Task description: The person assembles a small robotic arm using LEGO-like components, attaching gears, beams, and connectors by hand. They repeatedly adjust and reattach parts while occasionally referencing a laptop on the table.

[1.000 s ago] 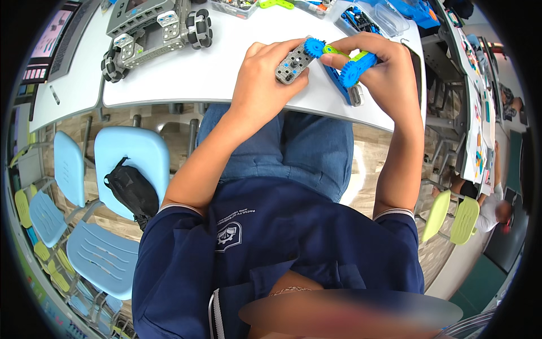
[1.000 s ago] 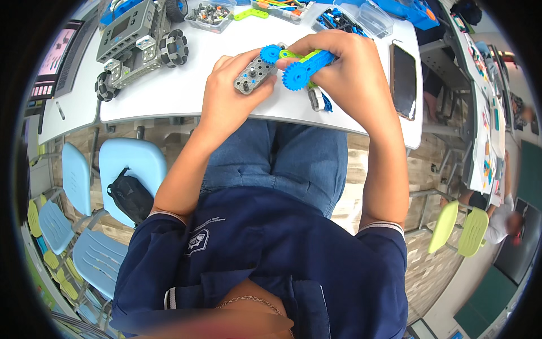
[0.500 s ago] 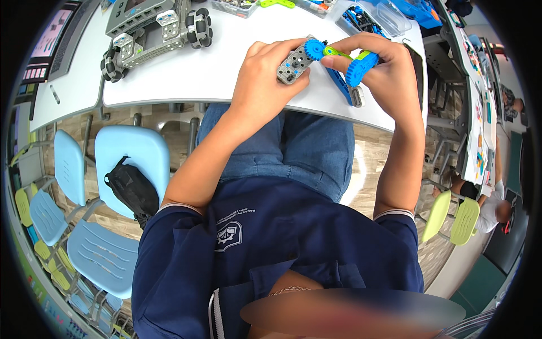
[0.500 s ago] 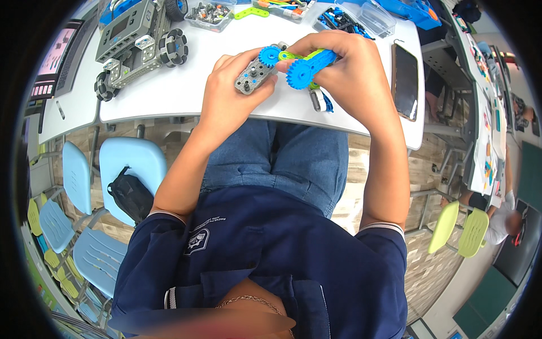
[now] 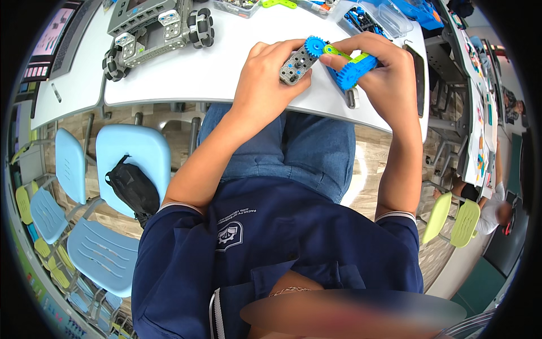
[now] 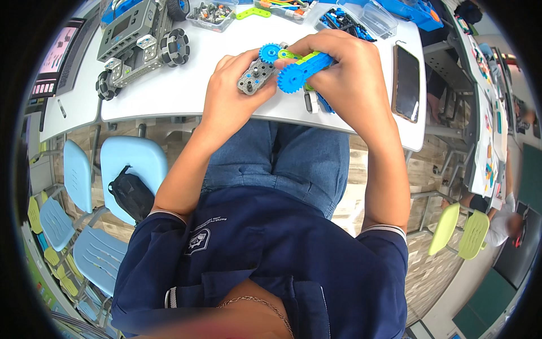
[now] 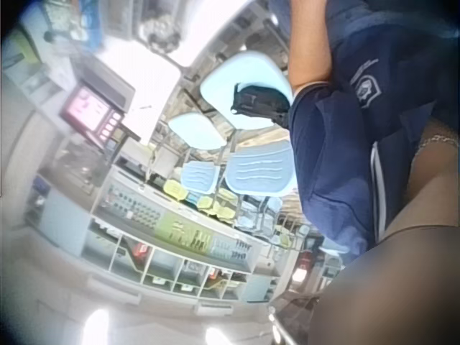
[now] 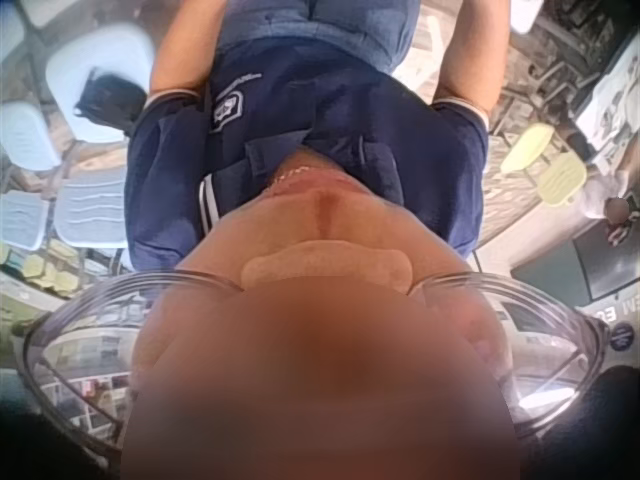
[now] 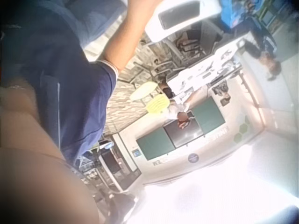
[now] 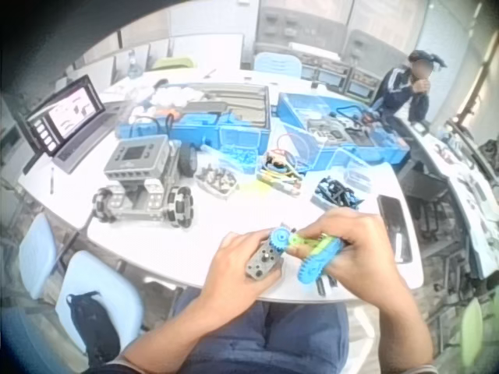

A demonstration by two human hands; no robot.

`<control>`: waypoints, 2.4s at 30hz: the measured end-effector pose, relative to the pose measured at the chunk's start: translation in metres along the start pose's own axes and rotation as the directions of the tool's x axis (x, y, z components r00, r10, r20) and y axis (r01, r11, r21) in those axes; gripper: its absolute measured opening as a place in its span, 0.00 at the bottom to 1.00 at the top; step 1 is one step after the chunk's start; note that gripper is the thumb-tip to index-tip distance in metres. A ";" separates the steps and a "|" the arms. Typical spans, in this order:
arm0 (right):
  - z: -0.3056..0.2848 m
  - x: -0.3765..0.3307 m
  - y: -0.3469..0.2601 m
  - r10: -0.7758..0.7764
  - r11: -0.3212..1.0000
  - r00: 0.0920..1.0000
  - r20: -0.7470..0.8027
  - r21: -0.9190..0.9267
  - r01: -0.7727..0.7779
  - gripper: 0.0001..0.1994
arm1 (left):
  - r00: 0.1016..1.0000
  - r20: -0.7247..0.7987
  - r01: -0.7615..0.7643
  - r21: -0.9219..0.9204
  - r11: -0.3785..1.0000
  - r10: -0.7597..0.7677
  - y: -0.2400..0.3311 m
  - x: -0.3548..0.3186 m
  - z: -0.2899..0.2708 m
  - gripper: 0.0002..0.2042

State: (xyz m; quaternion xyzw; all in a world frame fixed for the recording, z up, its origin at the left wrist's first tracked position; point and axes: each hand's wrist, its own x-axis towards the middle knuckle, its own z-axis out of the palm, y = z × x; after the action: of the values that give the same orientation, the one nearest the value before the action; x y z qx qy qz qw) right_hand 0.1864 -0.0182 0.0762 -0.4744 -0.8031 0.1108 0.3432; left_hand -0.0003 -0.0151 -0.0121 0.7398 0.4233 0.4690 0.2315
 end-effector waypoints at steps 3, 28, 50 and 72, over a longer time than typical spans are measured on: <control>-0.002 0.003 -0.002 0.002 1.000 0.999 0.034 -0.022 -0.002 0.11 | 1.000 -0.003 0.002 0.016 1.000 -0.002 0.001 0.000 0.000 0.20; -0.007 -0.007 -0.025 -0.125 0.951 0.986 0.114 -0.270 0.152 0.10 | 0.997 -0.017 -0.077 0.026 0.997 0.077 0.002 -0.003 -0.003 0.20; 0.026 -0.038 -0.064 -0.049 0.967 0.978 -0.202 -0.254 -0.004 0.12 | 0.989 -0.107 -0.103 -0.036 0.994 0.099 0.002 -0.012 -0.006 0.29; 0.032 -0.039 -0.077 0.042 0.976 0.987 -0.154 -0.205 -0.074 0.11 | 0.933 -0.235 -0.249 0.119 0.961 0.271 -0.007 -0.012 -0.009 0.25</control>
State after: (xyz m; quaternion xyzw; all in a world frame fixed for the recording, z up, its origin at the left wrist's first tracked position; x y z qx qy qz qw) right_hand 0.1253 -0.0868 0.0740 -0.5382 -0.7683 -0.0004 0.3466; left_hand -0.0133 -0.0224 -0.0192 0.7339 0.3674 0.5658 0.0796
